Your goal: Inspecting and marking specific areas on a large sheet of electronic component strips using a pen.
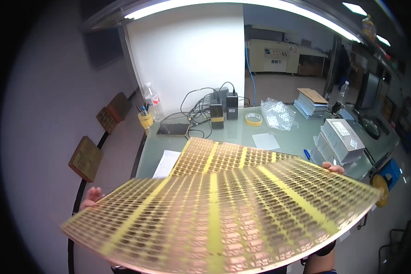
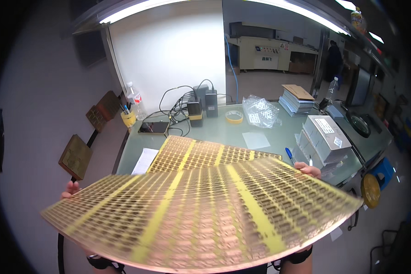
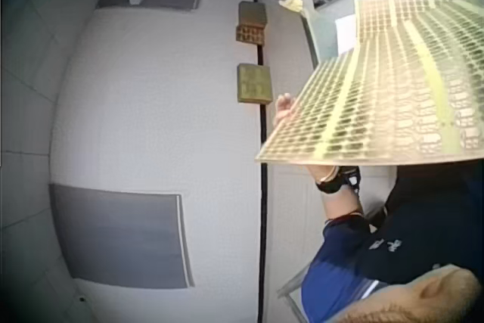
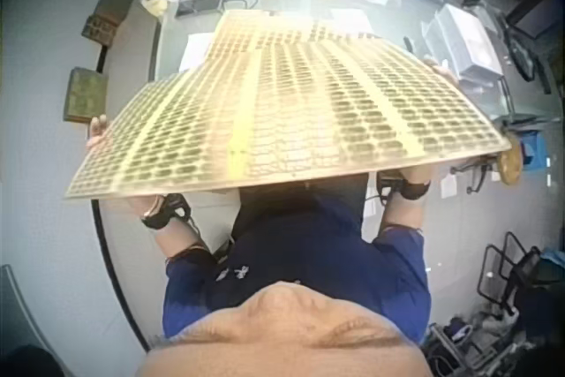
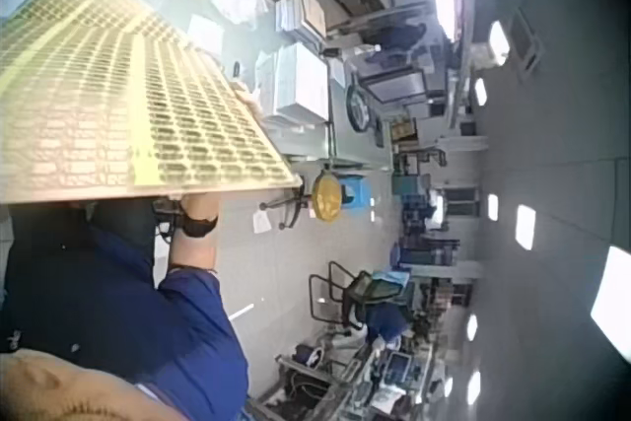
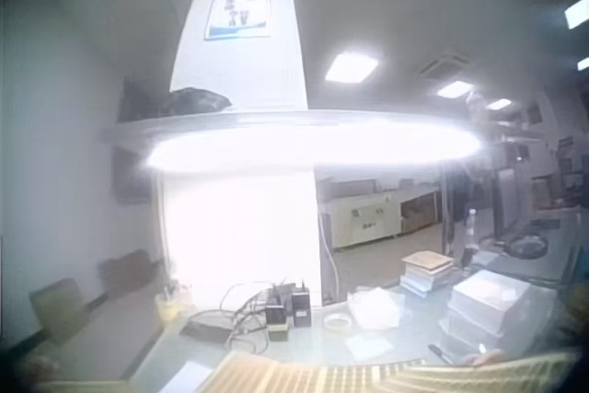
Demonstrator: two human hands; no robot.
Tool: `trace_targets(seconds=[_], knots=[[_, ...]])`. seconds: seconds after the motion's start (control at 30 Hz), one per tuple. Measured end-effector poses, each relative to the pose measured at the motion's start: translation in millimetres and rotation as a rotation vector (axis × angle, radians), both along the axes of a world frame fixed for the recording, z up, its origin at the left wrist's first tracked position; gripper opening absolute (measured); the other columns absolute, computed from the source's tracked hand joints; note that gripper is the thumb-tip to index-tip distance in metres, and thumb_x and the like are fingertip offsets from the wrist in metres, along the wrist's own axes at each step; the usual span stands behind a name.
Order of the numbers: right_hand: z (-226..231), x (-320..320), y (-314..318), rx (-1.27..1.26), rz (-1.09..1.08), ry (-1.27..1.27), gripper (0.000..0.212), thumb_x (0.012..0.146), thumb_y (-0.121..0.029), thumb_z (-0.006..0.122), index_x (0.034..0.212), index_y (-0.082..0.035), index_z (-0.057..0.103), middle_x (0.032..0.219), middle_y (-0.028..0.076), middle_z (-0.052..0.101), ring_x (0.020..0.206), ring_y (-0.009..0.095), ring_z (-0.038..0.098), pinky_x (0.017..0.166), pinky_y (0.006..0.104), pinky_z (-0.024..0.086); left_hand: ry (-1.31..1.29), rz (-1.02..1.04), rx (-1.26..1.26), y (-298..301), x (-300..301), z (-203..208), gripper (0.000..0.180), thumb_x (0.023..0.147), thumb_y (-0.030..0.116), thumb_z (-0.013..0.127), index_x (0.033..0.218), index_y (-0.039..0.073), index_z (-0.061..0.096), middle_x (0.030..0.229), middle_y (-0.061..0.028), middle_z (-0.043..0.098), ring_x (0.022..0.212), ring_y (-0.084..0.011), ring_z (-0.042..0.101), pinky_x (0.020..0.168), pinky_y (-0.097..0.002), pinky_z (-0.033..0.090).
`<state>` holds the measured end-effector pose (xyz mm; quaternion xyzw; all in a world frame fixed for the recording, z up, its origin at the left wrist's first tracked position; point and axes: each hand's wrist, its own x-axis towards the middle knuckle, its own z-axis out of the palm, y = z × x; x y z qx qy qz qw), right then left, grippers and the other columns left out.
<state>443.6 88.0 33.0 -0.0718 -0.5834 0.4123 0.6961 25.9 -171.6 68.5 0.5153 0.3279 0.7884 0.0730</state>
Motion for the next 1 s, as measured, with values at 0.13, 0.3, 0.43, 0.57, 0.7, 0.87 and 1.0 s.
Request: trace_targets(seconds=[0.13,0.3,0.43,0.57,0.7,0.87,1.0], knots=[[-37,32,24,-0.237,0.653,0.258,0.029,0.091,-0.018,0.042,0.118,-0.008,0.050,0.131,0.013,0.042,0.124,0.027,0.039,0.099,0.0458,0.042,-0.245,-0.187,-0.062,24,44,-23,0.024,0.092,0.020,0.044,0.110,0.004,0.047,0.128,-0.0178,0.042,0.121,-0.0246,0.044,0.088,-0.0380,0.053],[-18,6,-34,-0.447,0.462,0.441,0.036,0.092,-0.021,0.040,0.125,-0.008,0.046,0.135,0.014,0.040,0.122,0.028,0.042,0.100,0.0474,0.040,-0.788,-0.282,-0.344,27,72,-46,0.038,0.097,0.029,0.028,0.124,0.006,0.042,0.115,-0.0168,0.055,0.098,-0.0228,0.061,0.081,-0.0339,0.056],[-39,24,-50,-0.486,0.380,0.434,0.036,0.093,-0.023,0.039,0.125,-0.007,0.046,0.134,0.013,0.042,0.121,0.027,0.043,0.099,0.0451,0.041,-0.816,-0.397,-0.561,33,79,-42,0.040,0.099,0.026,0.024,0.124,-0.001,0.040,0.110,-0.0155,0.057,0.098,-0.0184,0.060,0.083,-0.0301,0.052],[-67,45,-59,-0.508,0.280,0.416,0.037,0.094,-0.025,0.039,0.125,-0.005,0.045,0.132,0.013,0.043,0.119,0.027,0.044,0.098,0.0421,0.042,-0.805,-0.404,-0.674,40,90,-46,0.037,0.098,0.021,0.029,0.122,-0.003,0.043,0.110,-0.0132,0.057,0.093,-0.0155,0.060,0.079,-0.0266,0.050],[-82,65,-54,-0.514,0.204,0.391,0.039,0.095,-0.028,0.038,0.125,-0.004,0.045,0.131,0.013,0.044,0.118,0.026,0.045,0.096,0.0390,0.043,-0.775,-0.332,-0.615,43,101,-47,0.035,0.097,0.018,0.034,0.123,-0.003,0.043,0.111,-0.0117,0.057,0.096,-0.0155,0.058,0.082,-0.0267,0.048],[-52,57,-56,-0.883,-0.251,0.681,0.044,0.096,-0.031,0.038,0.125,0.002,0.043,0.126,0.014,0.049,0.110,0.025,0.050,0.091,0.0348,0.045,-0.736,-0.320,-0.574,51,107,-48,0.037,0.098,0.021,0.033,0.126,-0.003,0.039,0.115,-0.0109,0.054,0.101,-0.0145,0.055,0.086,-0.0272,0.045],[-59,61,-58,-0.905,-0.044,0.671,0.041,0.094,-0.032,0.044,0.123,-0.002,0.046,0.124,0.012,0.051,0.112,0.025,0.049,0.095,0.0396,0.041,-0.686,-0.313,-0.541,54,109,-48,0.037,0.098,0.021,0.034,0.126,-0.003,0.039,0.115,-0.0104,0.054,0.101,-0.0131,0.054,0.086,-0.0266,0.045]])
